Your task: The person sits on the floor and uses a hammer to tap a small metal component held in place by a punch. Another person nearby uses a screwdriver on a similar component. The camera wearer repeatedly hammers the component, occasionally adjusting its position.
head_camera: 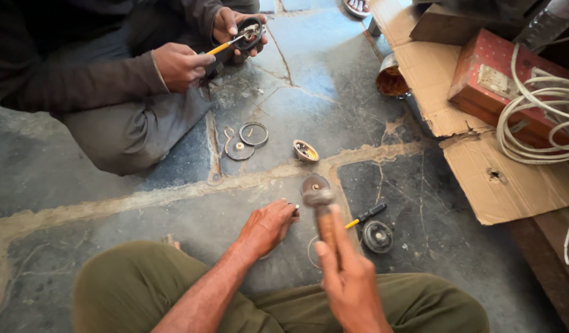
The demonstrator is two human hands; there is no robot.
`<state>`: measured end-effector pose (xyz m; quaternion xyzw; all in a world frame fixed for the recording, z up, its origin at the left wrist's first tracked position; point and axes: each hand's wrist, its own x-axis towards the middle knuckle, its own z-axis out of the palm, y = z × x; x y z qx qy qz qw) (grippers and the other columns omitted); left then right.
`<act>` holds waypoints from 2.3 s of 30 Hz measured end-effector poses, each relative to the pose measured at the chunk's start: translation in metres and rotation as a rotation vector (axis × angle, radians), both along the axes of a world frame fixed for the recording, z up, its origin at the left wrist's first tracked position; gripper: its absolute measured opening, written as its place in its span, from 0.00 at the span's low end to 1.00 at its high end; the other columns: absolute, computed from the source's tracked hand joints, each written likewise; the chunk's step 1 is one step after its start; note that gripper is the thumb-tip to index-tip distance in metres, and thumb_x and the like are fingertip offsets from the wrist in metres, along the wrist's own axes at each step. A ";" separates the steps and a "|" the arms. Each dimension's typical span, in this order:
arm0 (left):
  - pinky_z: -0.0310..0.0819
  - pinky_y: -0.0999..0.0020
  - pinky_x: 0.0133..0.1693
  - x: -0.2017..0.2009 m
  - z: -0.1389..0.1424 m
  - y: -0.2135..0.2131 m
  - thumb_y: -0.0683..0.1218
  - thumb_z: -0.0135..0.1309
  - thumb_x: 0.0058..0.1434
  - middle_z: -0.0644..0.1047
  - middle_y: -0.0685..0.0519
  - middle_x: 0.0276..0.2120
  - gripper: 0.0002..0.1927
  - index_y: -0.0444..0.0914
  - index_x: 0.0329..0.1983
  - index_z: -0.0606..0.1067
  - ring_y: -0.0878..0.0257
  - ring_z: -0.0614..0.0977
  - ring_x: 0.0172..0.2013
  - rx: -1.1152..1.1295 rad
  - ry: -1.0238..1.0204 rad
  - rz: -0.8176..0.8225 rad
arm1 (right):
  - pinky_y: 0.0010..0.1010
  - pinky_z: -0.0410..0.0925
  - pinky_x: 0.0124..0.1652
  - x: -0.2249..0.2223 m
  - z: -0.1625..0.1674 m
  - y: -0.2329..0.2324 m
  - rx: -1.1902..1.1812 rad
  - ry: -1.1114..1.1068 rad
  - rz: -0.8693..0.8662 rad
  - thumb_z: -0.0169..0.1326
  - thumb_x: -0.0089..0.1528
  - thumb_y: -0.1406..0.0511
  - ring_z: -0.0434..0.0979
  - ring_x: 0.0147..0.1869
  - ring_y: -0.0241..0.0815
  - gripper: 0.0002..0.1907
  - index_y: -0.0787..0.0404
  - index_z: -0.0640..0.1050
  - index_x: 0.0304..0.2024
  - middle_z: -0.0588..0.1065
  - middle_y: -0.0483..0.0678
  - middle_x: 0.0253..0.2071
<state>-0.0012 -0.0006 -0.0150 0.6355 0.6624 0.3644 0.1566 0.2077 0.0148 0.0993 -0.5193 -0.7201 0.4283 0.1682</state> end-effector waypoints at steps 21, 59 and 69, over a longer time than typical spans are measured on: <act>0.75 0.48 0.39 -0.002 -0.013 0.004 0.41 0.52 0.59 0.77 0.43 0.40 0.08 0.42 0.42 0.76 0.41 0.80 0.48 0.157 0.033 0.035 | 0.28 0.71 0.27 -0.003 -0.035 0.016 0.498 0.267 0.257 0.51 0.67 0.62 0.78 0.29 0.37 0.32 0.55 0.63 0.74 0.78 0.57 0.30; 0.73 0.55 0.42 -0.007 0.021 0.002 0.48 0.55 0.63 0.79 0.48 0.35 0.08 0.38 0.37 0.75 0.49 0.80 0.41 -0.147 -0.119 0.104 | 0.27 0.61 0.15 -0.001 -0.010 0.017 -0.358 0.441 -0.191 0.50 0.63 0.60 0.68 0.15 0.33 0.36 0.46 0.64 0.75 0.72 0.46 0.20; 0.74 0.53 0.41 -0.006 0.015 0.002 0.47 0.56 0.63 0.78 0.49 0.36 0.07 0.39 0.39 0.75 0.48 0.80 0.44 -0.044 -0.009 0.040 | 0.27 0.61 0.16 -0.003 -0.011 0.014 -0.388 0.432 -0.184 0.49 0.64 0.60 0.67 0.15 0.33 0.34 0.46 0.65 0.75 0.71 0.46 0.20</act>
